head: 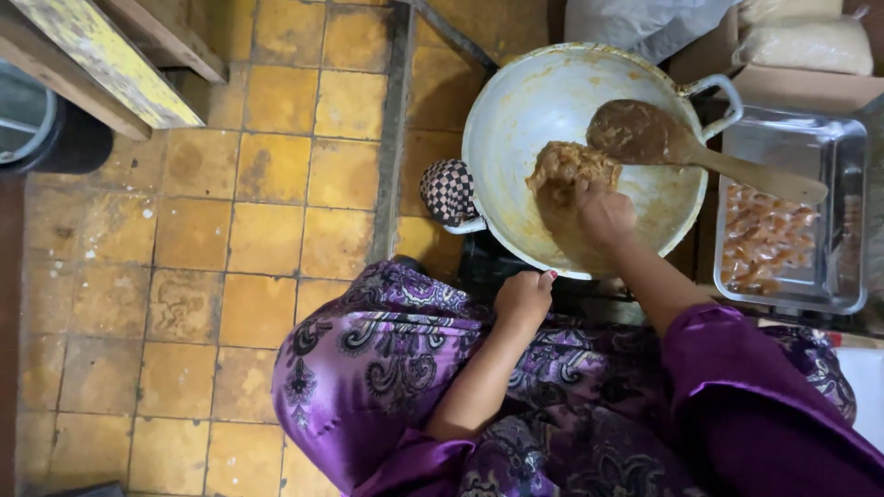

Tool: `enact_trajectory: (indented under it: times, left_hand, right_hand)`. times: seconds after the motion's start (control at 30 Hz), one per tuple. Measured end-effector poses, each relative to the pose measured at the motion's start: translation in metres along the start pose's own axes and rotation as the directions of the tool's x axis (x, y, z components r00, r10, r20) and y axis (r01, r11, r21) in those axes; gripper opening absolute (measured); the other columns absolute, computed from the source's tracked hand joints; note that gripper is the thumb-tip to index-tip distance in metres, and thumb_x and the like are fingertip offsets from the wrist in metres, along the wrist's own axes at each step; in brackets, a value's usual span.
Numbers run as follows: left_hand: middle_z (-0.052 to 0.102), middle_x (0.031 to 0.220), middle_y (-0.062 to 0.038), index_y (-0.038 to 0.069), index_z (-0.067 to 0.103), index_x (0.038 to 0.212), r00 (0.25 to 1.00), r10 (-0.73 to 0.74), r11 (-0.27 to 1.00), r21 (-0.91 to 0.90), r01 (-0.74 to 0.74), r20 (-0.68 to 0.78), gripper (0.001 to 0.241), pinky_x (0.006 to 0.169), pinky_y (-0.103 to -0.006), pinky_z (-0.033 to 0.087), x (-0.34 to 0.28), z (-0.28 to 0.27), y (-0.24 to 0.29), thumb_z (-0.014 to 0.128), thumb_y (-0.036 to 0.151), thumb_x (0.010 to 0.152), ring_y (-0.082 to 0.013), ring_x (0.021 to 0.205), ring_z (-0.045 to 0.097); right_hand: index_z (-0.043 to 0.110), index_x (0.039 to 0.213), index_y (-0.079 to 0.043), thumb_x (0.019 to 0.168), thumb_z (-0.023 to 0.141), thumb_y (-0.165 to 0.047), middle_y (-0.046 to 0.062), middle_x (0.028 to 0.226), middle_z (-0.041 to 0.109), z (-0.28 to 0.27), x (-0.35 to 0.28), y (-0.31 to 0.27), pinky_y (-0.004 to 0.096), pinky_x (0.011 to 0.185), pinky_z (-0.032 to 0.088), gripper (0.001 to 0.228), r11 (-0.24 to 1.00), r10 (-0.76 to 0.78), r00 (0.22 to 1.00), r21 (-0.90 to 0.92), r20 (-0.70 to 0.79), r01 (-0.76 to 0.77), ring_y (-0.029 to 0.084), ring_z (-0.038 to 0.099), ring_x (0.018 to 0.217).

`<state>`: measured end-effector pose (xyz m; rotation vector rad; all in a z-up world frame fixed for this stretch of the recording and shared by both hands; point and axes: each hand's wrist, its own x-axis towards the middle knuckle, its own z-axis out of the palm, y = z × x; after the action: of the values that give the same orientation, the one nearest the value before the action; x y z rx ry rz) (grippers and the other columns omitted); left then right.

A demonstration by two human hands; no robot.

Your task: Scooping paste from a bowl and shaping it into small balls by hand

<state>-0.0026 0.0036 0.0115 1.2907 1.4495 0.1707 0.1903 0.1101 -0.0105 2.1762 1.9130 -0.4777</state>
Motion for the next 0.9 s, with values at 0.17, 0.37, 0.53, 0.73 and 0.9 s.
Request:
enact_trajectory:
  times: [0.17,0.37,0.53,0.73,0.9]
  left_hand:
    - [0.074,0.097,-0.024,0.001,0.075,0.099,1.000,-0.006,0.999,0.037,0.005,0.016,0.053,0.091,-0.0580,0.055,-0.005,-0.003,0.003,0.044,0.044,0.101,-0.0460,0.107,0.068]
    - [0.075,0.097,-0.024,0.002,0.075,0.099,1.000,0.000,1.000,0.032,-0.001,0.015,0.053,0.092,-0.0587,0.054,-0.006,-0.006,0.005,0.045,0.045,0.100,-0.0464,0.107,0.068]
    - [0.074,0.097,-0.025,0.001,0.075,0.100,1.000,0.020,0.999,0.046,-0.020,0.009,0.053,0.090,-0.0595,0.055,0.002,0.001,0.000,0.044,0.044,0.100,-0.0463,0.107,0.069]
    - [0.074,0.096,-0.027,-0.002,0.074,0.103,1.000,0.001,1.000,0.020,-0.002,0.014,0.056,0.088,-0.0596,0.056,-0.003,-0.005,0.004,0.044,0.045,0.102,-0.0480,0.105,0.069]
    - [0.073,0.099,-0.029,-0.003,0.074,0.103,1.000,0.014,1.000,0.015,-0.015,0.027,0.055,0.092,-0.0603,0.054,-0.012,-0.010,0.009,0.044,0.042,0.102,-0.0487,0.108,0.068]
  right_hand:
    - [0.061,0.131,-0.001,0.096,0.045,-0.014,0.019,0.098,0.072,0.063,0.034,0.039,0.057,0.061,0.059,0.041,0.918,-0.223,0.968,-0.360,-0.116,0.168,0.040,0.077,0.076]
    - [0.075,0.110,-0.007,0.093,0.046,-0.008,0.015,0.094,0.077,0.009,-0.019,0.016,0.051,0.073,0.062,0.034,0.866,-0.294,0.955,-0.416,0.023,0.277,0.036,0.079,0.086]
    - [0.068,0.114,-0.008,0.094,0.048,-0.011,0.015,0.092,0.074,0.023,-0.002,0.027,0.054,0.066,0.061,0.028,0.887,-0.289,0.955,-0.394,-0.066,0.241,0.039,0.077,0.079]
    - [0.065,0.119,-0.006,0.095,0.049,-0.010,0.016,0.090,0.072,0.056,0.014,0.035,0.056,0.065,0.060,0.029,0.912,-0.225,0.967,-0.376,-0.123,0.164,0.042,0.077,0.079]
    - [0.069,0.113,-0.012,0.092,0.061,-0.022,0.013,0.091,0.076,0.034,-0.009,0.034,0.056,0.068,0.060,0.025,0.932,-0.189,0.982,-0.309,0.029,0.188,0.039,0.078,0.084]
